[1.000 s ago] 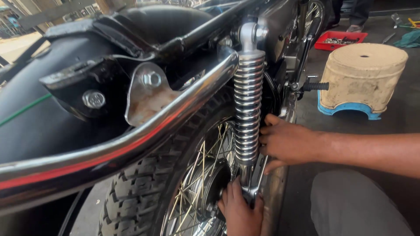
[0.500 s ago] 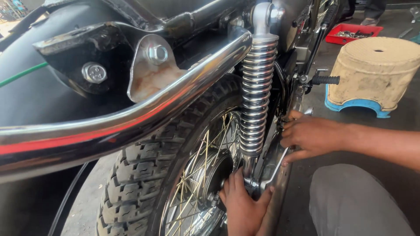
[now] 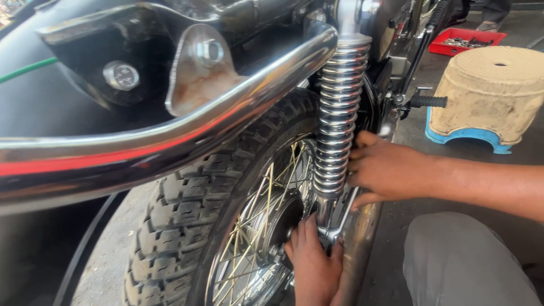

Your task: Repairing or adjusting components on a motorcycle, specifically working on the rear wheel and chassis area.

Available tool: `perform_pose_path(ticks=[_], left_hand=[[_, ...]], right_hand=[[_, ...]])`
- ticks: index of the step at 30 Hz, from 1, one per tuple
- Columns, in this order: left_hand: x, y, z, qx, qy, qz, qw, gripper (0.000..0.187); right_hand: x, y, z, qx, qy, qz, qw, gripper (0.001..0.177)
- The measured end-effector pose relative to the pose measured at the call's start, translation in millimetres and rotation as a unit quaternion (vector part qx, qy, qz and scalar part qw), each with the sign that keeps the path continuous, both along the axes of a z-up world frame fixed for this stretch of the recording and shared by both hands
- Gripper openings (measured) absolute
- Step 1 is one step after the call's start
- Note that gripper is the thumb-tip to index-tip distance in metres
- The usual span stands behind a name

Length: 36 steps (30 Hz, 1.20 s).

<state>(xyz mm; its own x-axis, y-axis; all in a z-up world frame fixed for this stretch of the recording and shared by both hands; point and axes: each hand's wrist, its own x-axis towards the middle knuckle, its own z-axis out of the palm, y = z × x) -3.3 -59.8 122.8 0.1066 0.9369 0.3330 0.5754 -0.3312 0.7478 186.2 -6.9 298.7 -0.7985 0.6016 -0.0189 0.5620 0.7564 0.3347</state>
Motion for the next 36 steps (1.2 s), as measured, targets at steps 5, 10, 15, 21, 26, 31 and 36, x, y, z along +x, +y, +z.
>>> perform_pose_path(ticks=[5,10,15,21,26,31,36], left_hand=[[-0.4,1.7,-7.0,0.049,-0.006,0.015,0.999,0.072],[-2.9,-4.6,2.6,0.024,-0.012,0.001,1.000,0.073],[-3.4,-9.8,23.4,-0.009,-0.013,0.000,1.000,0.075],[-3.2,-6.8,6.2,0.012,-0.005,-0.001,1.000,0.073],[-0.4,-6.7,8.6,0.010,-0.009,-0.003,1.000,0.074],[-2.7,-4.3,4.7,0.014,-0.004,0.001,1.000,0.072],[-3.1,-3.5,-0.9,0.021,0.003,0.005,1.000,0.073]], right_hand=[[38.0,17.5,-49.8,-0.075,0.035,-0.096,0.992,0.050],[43.3,13.0,-60.5,-0.146,0.089,-0.107,0.979,0.050],[38.4,7.5,-28.4,-0.111,0.058,-0.067,0.990,0.051],[2.5,-2.6,5.8,-0.088,-0.039,-0.104,0.990,0.055],[-8.0,-6.5,9.9,-0.019,0.019,-0.024,0.999,0.057],[0.8,-0.7,-3.9,0.043,0.104,0.054,0.992,0.054],[25.7,11.1,-41.5,-0.094,0.065,-0.122,0.986,0.052]])
